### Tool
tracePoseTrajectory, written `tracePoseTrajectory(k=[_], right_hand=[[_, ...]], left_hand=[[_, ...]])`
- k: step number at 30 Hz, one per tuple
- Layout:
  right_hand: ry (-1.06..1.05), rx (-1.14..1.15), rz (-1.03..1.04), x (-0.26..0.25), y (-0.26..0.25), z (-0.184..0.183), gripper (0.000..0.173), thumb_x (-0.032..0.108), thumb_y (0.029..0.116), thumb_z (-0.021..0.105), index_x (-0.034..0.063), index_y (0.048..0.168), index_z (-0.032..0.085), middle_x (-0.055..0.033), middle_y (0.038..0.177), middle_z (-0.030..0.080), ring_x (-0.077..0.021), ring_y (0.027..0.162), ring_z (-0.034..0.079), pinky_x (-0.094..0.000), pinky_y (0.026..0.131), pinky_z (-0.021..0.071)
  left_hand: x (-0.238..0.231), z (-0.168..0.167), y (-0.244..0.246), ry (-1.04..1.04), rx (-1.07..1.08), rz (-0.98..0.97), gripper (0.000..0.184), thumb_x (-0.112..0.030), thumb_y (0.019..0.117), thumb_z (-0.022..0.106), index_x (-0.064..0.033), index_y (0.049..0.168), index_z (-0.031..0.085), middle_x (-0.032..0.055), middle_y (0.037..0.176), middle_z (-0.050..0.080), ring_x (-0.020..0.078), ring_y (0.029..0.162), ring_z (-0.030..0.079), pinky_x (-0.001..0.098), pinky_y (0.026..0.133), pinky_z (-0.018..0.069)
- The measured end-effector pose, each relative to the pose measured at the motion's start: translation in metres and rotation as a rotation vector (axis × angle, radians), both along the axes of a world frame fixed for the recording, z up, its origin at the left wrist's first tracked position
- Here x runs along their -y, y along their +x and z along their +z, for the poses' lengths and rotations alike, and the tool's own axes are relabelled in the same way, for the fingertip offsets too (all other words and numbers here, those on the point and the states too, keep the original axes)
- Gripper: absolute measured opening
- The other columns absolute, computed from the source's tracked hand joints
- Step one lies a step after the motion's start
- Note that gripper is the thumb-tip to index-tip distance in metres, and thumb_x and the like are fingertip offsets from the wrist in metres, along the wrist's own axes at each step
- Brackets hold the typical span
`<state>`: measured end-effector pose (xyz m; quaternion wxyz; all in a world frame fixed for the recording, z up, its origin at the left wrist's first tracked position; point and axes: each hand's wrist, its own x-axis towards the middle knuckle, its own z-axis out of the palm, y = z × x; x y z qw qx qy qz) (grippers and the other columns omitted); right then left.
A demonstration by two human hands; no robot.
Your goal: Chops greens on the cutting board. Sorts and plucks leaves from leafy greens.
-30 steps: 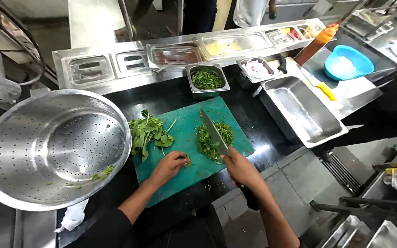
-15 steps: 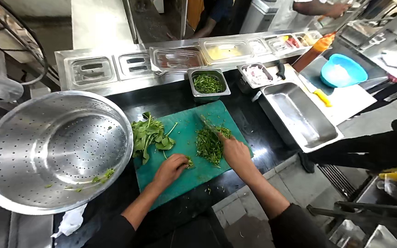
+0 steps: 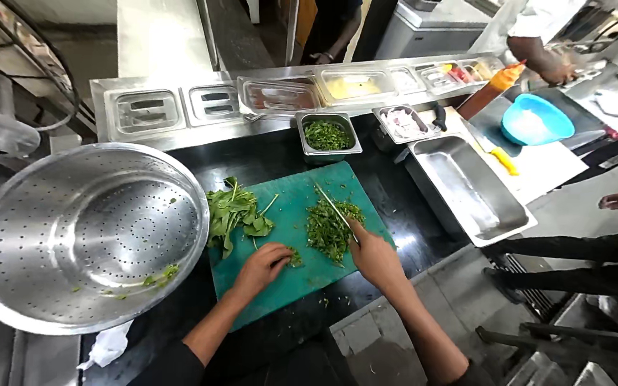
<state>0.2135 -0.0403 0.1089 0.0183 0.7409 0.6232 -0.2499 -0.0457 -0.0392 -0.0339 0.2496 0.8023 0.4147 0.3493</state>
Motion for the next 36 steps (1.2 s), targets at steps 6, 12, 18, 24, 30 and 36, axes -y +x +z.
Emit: tracePoseTrajectory(k=[6,12,18,24,30,36], right_hand=[[-0.147,-0.381,-0.044,0.063,-0.024,-0.057,0.040,0.033,0.1107,0.043,0.0065,0.138,0.052,-0.0144,0.086,0.066,-0.0300,0.076,0.067,-0.0500,0.074,0.0553],[-0.265,-0.140,-0.041,0.074,-0.045,-0.039,0.040,0.032,0.1124,0.036,0.0090,0.143,0.048,-0.0194,0.109,0.070,-0.0378,0.099,0.071,-0.0555,0.084,0.0563],[-0.284,0.032,0.000,0.083,-0.066,-0.014,0.038,0.027,0.1128,0.034,0.0103,0.145,0.045,-0.0206,0.123,0.066,-0.0380,0.099,0.072,-0.0521,0.082,0.0578],[-0.278,-0.001,-0.025,0.065,-0.073,-0.041,0.038,0.021,0.1116,0.033,0.0100,0.146,0.044,-0.0210,0.122,0.066,-0.0382,0.104,0.071,-0.0526,0.086,0.0569],[-0.327,-0.026,-0.045,0.068,-0.077,-0.025,0.039,0.017,0.1107,0.034,0.0103,0.149,0.040,-0.0213,0.121,0.066,-0.0383,0.105,0.071,-0.0524,0.086,0.0571],[-0.339,-0.046,-0.027,0.067,-0.078,-0.019,0.038,0.016,0.1101,0.035,0.0102,0.147,0.041,-0.0202,0.118,0.068,-0.0378,0.107,0.070,-0.0532,0.087,0.0563]], left_hand=[[-0.004,0.003,0.003,0.010,-0.030,0.006,0.010,-0.011,0.0918,0.072,-0.0083,0.099,0.078,0.0058,0.103,0.075,0.0214,0.108,0.070,0.0377,0.098,0.0568],[-0.030,0.018,0.008,-0.040,-0.124,-0.230,0.007,-0.005,0.0899,0.074,-0.0056,0.096,0.076,0.0077,0.103,0.074,0.0218,0.105,0.070,0.0376,0.097,0.0558],[-0.047,0.025,0.021,-0.017,-0.163,-0.410,0.005,-0.002,0.0896,0.072,-0.0026,0.093,0.075,0.0110,0.100,0.074,0.0248,0.103,0.070,0.0391,0.097,0.0551],[-0.049,0.024,0.024,-0.036,-0.116,-0.435,0.006,-0.001,0.0901,0.072,-0.0022,0.094,0.076,0.0111,0.105,0.074,0.0234,0.107,0.070,0.0385,0.100,0.0548],[-0.053,0.019,0.021,-0.002,-0.098,-0.414,0.006,-0.004,0.0897,0.074,-0.0062,0.093,0.078,0.0076,0.101,0.074,0.0215,0.103,0.070,0.0370,0.097,0.0553],[-0.054,0.015,0.018,0.011,-0.025,-0.414,0.002,-0.003,0.0869,0.076,-0.0043,0.088,0.075,0.0073,0.097,0.072,0.0155,0.096,0.069,0.0302,0.091,0.0573]])
